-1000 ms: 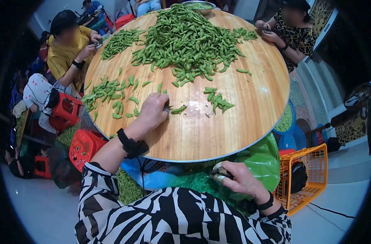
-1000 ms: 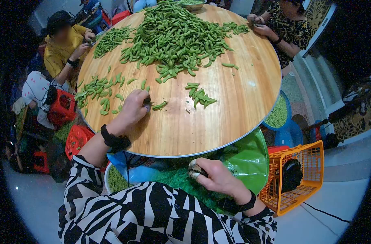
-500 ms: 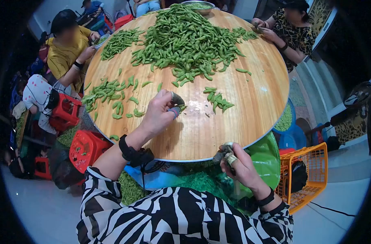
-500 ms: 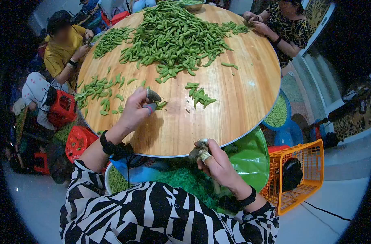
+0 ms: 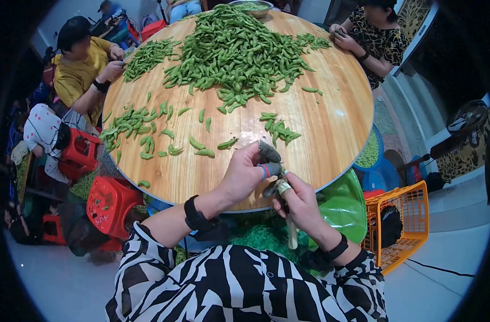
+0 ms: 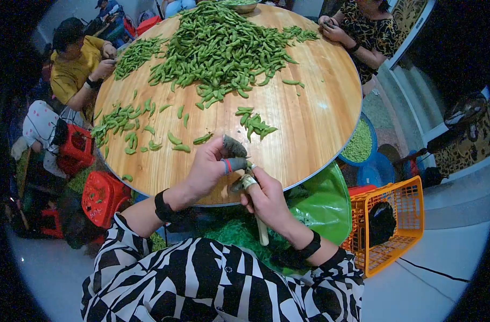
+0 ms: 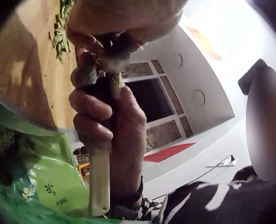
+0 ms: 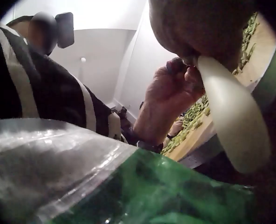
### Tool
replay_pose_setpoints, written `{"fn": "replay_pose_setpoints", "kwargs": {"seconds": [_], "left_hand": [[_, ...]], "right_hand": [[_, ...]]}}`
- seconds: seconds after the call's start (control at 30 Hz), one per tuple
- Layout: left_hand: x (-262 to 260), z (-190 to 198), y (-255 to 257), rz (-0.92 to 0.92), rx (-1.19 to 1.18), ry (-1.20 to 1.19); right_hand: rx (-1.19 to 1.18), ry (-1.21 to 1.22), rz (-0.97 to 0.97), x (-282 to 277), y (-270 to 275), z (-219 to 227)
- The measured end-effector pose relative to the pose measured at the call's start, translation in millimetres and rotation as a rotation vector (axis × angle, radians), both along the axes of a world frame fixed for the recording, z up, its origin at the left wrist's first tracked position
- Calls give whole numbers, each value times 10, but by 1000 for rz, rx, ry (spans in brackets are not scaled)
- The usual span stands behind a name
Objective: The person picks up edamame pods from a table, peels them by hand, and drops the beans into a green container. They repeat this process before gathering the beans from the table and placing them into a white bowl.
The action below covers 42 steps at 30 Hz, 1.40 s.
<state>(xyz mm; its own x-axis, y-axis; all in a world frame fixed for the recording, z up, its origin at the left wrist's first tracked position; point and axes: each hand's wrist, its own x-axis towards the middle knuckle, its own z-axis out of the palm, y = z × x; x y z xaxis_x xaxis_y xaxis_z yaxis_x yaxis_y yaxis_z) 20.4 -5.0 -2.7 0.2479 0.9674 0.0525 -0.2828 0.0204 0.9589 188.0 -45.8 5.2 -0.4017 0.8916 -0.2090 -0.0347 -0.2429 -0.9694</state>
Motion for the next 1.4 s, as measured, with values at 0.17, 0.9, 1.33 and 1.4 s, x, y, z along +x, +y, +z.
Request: {"fn": "replay_pose_setpoints", "kwargs": {"seconds": [0.17,0.9,1.33,1.4], "left_hand": [[-16,-32,-38,0,-16,84],[122,-218,-186,134,-126,-210],[101,-176,-204,119,-97,-198],[95,-183,-203,120,-103,-223]], "right_hand": [[117,-90,-98,16,-12,-61],[-35,303,-32,54,-9,-74],[2,255,-6,80,-20,-44],[7,245,-22,71,-23,-50]]}}
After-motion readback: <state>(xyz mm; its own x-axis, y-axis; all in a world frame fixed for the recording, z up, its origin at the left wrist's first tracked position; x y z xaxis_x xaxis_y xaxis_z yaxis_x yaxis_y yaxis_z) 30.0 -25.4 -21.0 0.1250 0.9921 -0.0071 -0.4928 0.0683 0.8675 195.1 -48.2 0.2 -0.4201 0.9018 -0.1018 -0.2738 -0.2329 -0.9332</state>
